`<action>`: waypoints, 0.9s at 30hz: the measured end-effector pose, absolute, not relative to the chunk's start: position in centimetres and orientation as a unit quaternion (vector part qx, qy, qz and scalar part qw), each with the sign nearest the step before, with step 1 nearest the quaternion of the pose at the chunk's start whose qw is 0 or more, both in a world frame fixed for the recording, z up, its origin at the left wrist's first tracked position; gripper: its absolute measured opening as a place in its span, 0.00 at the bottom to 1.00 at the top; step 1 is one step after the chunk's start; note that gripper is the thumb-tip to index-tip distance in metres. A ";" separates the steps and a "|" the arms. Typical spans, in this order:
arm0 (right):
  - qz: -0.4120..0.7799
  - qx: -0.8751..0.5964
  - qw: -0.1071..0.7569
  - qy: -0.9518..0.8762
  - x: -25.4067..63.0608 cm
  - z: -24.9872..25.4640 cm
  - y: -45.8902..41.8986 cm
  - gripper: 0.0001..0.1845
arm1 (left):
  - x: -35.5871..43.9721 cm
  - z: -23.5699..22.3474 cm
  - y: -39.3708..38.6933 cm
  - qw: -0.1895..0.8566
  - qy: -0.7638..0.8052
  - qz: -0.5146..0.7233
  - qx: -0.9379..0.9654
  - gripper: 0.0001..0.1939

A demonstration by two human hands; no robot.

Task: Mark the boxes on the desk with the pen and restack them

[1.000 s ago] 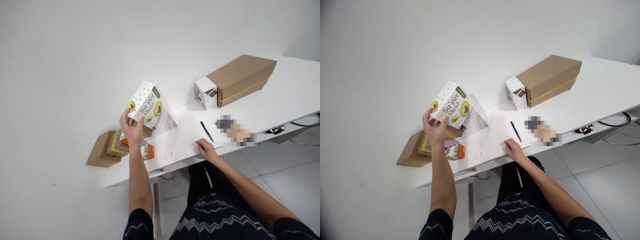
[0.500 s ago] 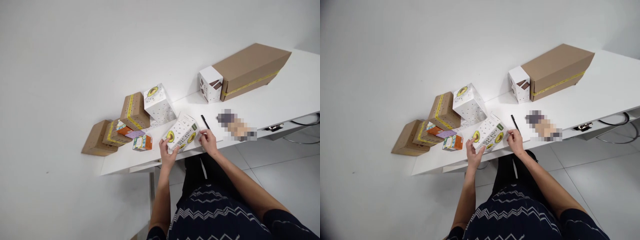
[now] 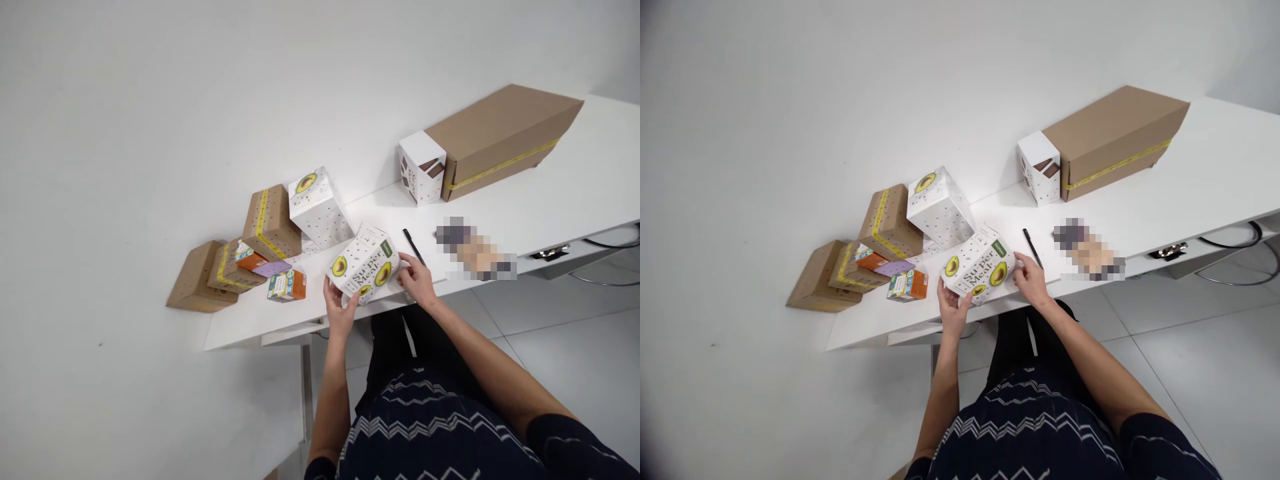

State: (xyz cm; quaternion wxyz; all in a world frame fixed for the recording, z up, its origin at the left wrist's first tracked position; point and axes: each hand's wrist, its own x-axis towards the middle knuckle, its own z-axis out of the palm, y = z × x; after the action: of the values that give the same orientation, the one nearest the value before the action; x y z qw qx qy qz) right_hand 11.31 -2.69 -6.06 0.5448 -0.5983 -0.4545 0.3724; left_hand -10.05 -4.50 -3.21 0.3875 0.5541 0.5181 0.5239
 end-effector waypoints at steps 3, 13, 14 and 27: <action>0.384 -0.585 0.587 -0.407 11.5 -6.0 -3.0 0.18 | -11.1 -2.8 -3.8 0.419 0.546 0.509 0.517 0.41; 0.284 -0.545 0.586 -0.528 11.4 -5.8 -3.4 0.19 | -12.2 -3.2 -3.6 0.295 0.656 0.400 0.568 0.32; 0.282 -0.549 0.580 -0.532 11.3 -5.9 -3.4 0.20 | -12.2 -3.2 -3.8 0.292 0.658 0.399 0.569 0.32; 0.247 -0.574 0.543 -0.561 11.0 -5.2 -3.4 0.22 | -11.2 -3.9 -8.6 0.326 0.635 0.449 0.538 0.33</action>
State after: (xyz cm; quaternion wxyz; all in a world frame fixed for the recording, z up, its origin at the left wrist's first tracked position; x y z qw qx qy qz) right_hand 10.99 -3.40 -5.24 0.5432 -0.5735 -0.5611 0.2474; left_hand -11.21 -8.63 -3.87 0.3259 0.5377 0.6348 0.4492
